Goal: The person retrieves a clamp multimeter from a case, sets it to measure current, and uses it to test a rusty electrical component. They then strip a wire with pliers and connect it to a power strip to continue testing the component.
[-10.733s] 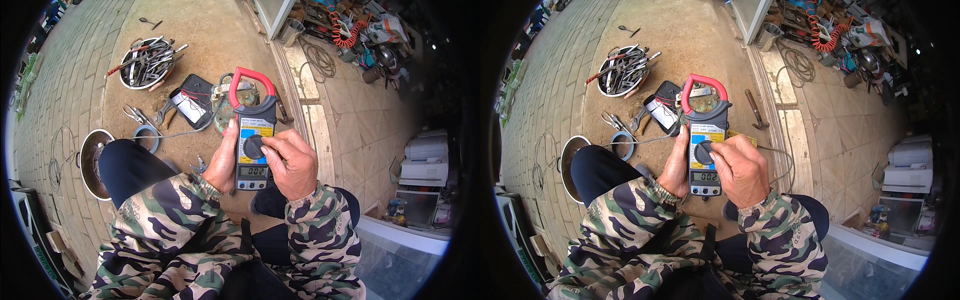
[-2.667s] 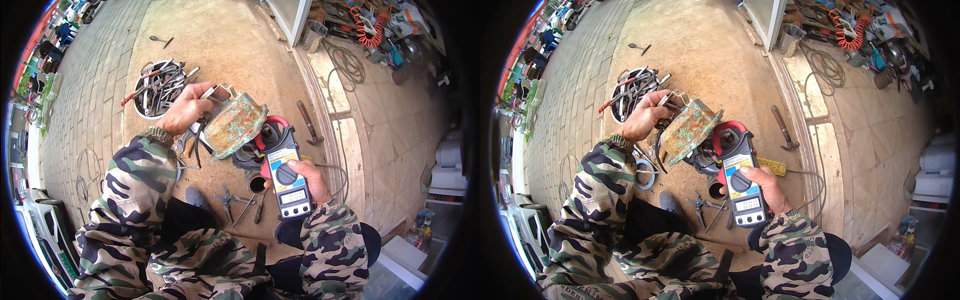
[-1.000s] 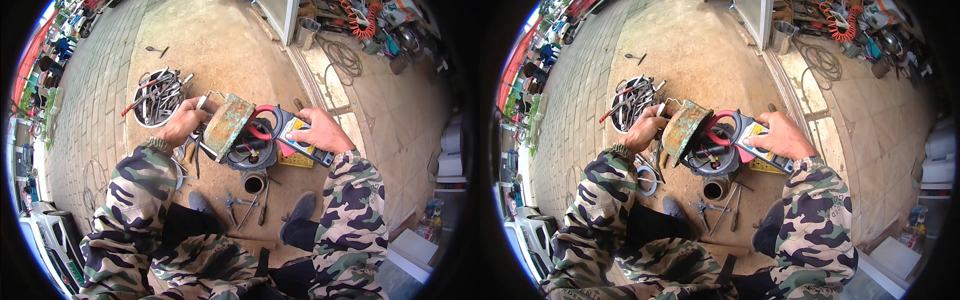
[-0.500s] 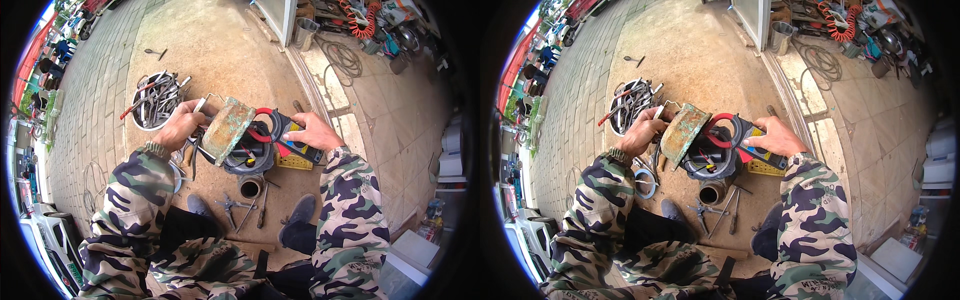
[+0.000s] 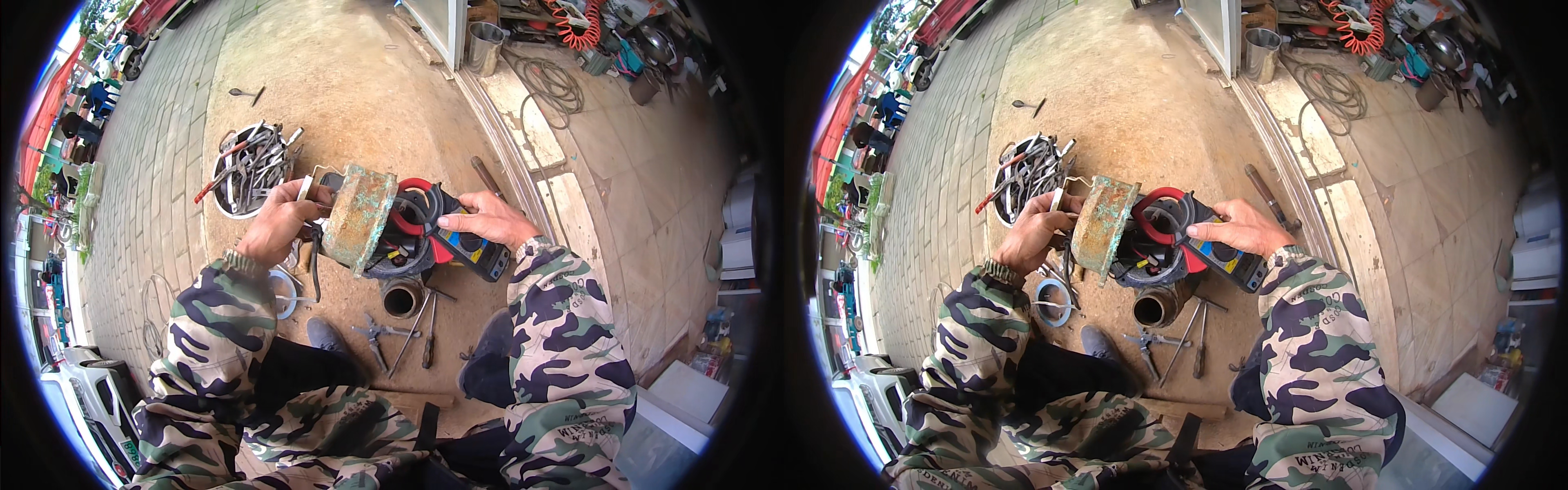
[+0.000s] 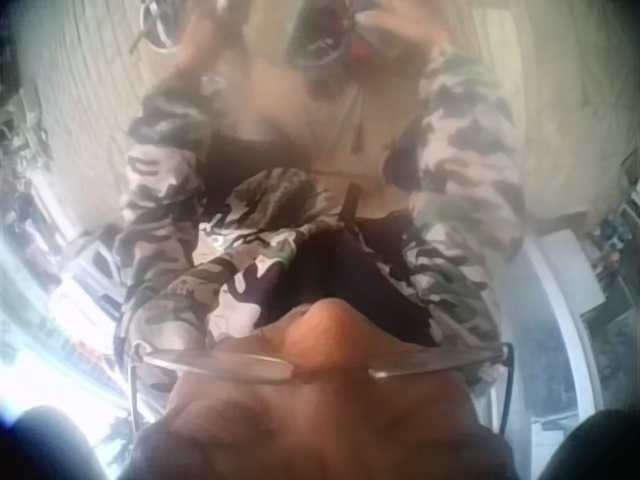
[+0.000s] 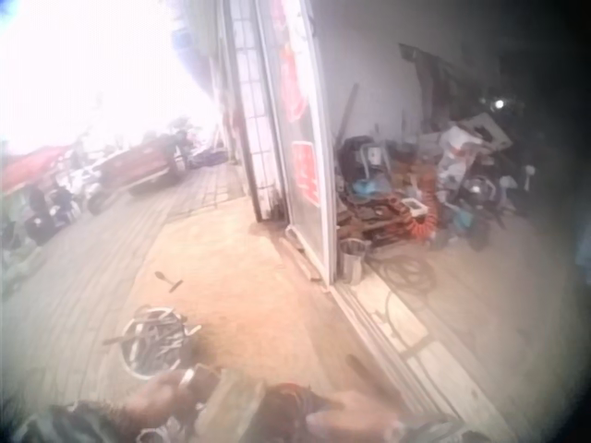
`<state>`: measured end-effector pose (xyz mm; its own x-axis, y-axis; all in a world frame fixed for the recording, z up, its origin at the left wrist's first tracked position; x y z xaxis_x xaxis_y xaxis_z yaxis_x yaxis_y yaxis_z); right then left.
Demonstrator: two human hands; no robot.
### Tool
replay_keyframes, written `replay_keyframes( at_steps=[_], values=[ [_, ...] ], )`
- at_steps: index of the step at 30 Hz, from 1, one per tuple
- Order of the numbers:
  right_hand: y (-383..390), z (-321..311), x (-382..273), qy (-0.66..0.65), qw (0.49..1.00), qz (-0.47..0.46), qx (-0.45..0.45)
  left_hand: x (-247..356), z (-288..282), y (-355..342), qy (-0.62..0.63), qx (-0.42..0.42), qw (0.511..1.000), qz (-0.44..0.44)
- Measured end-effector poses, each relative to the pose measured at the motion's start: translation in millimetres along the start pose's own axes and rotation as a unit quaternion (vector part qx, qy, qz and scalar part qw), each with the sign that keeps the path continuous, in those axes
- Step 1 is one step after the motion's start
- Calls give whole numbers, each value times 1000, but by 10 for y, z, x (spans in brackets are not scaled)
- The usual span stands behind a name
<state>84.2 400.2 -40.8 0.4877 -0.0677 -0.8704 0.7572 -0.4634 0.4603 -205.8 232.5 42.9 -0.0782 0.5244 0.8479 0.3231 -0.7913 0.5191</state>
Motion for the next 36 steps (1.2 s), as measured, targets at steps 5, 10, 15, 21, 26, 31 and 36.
replay_keyframes(
  at_steps=[5, 10, 15, 21, 26, 31, 36],
  values=[
    [-34, 11, 66, 24, 999, 15, 43, -37, -52, 22, -12, 11, 1000, 22],
    [119, -161, 57, 60, 987, 4, 149, -24, 57, -51, -5, -12, 999, 50],
    [392, -287, -585, 155, 968, -19, 197, 34, -31, 108, -28, 21, 999, 23],
    [1211, -392, -1340, 225, 948, -28, 222, -10, -20, -94, -81, -8, 995, 57],
    [1604, -254, -1188, 144, 942, -89, 289, 74, -25, 5, -94, 13, 995, 36],
    [1612, -305, -1139, 170, 932, -91, 306, 57, -67, 60, -93, 27, 995, 21],
    [1603, -342, -1107, 195, 920, -99, 327, 98, -30, 131, -94, 42, 995, 6]
  ],
)
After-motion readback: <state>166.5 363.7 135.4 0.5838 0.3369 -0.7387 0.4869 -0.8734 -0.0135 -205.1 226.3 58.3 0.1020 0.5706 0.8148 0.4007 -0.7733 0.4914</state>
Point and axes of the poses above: each hand's wrist, its own y-axis away from the middle knuckle, its own z-axis out of the palm, x = y × z, the point moved 4 cm from there along -y, towards the middle knuckle
